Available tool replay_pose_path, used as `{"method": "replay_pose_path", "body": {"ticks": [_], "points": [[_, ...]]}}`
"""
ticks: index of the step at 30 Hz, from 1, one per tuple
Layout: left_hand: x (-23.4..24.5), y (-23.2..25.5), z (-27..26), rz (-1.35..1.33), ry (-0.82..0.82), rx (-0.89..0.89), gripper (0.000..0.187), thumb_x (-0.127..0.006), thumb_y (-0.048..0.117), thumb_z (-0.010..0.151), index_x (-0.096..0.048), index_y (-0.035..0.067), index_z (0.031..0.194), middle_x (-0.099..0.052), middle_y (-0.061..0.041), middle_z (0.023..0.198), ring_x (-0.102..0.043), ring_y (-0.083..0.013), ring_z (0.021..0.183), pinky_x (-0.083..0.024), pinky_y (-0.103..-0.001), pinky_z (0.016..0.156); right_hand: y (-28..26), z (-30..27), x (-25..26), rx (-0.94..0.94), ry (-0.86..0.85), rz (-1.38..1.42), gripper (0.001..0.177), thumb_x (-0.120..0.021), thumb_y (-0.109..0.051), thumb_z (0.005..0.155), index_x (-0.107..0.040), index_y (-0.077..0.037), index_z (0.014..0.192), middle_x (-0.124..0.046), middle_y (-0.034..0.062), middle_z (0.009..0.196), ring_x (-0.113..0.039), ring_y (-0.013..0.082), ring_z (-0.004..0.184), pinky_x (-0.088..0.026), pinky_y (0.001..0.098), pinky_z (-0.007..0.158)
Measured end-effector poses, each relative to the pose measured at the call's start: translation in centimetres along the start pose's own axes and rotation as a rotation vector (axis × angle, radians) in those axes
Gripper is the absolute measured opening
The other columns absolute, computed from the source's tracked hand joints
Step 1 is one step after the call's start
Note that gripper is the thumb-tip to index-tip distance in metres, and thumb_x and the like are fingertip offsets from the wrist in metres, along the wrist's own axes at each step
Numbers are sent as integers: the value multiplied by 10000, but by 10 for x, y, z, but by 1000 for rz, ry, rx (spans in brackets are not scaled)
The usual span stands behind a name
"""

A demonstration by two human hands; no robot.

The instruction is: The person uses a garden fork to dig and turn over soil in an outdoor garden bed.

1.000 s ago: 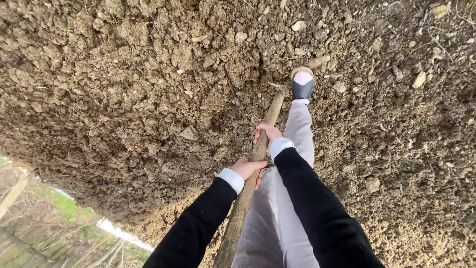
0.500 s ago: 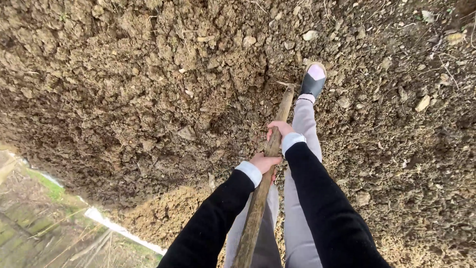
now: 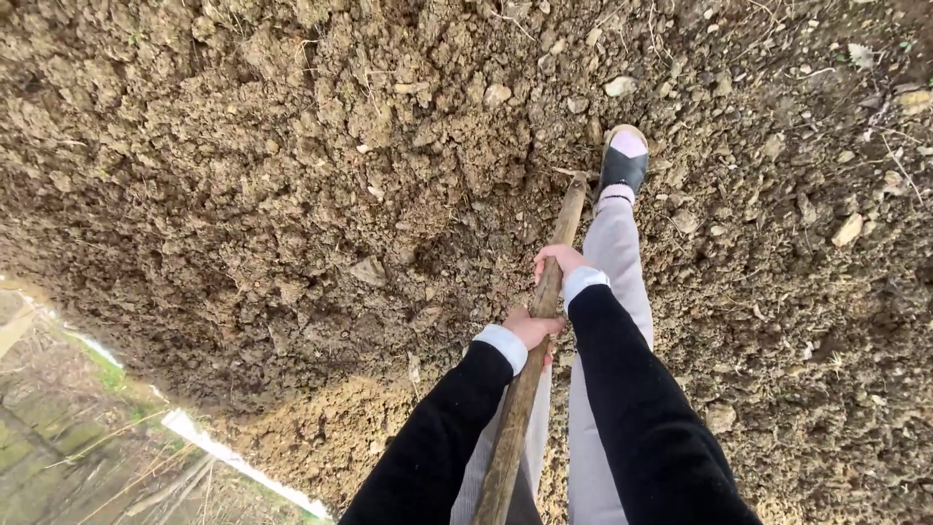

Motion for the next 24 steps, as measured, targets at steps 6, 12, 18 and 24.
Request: {"method": "replay_pose_path", "body": {"ticks": [6, 12, 18, 24], "points": [[41, -35, 6, 36, 35, 2, 244, -767, 91, 699, -683, -52, 877, -647, -181, 643, -647, -290, 449, -579, -423, 409, 49, 69, -7, -15, 64, 67, 147, -662, -6, 739, -584, 50, 627, -585, 243, 552, -655, 399, 508, -580, 471, 504], [57, -24, -10, 323, 49, 210, 525, -728, 88, 875, -500, -78, 1318, -625, -226, 1059, -734, -297, 840, -659, -373, 607, 76, 47, -17, -22, 179, 128, 124, -703, 83, 602, -584, 45, 598, -587, 220, 531, -654, 350, 464, -556, 483, 459], [35, -51, 132, 857, 86, 98, 629, -582, 122, 838, -420, -77, 1412, -657, -216, 1143, -729, -350, 1035, -658, -427, 762, 55, 80, 2, -30, 91, 79, 149, -766, 30, 699, -624, 16, 654, -613, 187, 571, -662, 312, 476, -597, 442, 487], [20, -45, 106, 819, 73, 98, 565, -611, 84, 816, -458, -92, 1331, -686, -273, 1108, -706, -440, 1070, -625, -500, 866, 32, 117, 23, -62, 7, 90, 184, -798, -81, 736, -617, -50, 717, -615, 106, 600, -660, 228, 538, -591, 363, 573]]}}
Point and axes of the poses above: each hand's wrist, its own z-axis towards the middle knuckle, its own x-axis out of the back of the hand, y = z × x, the point moved 10 cm from there along z, towards the middle knuckle
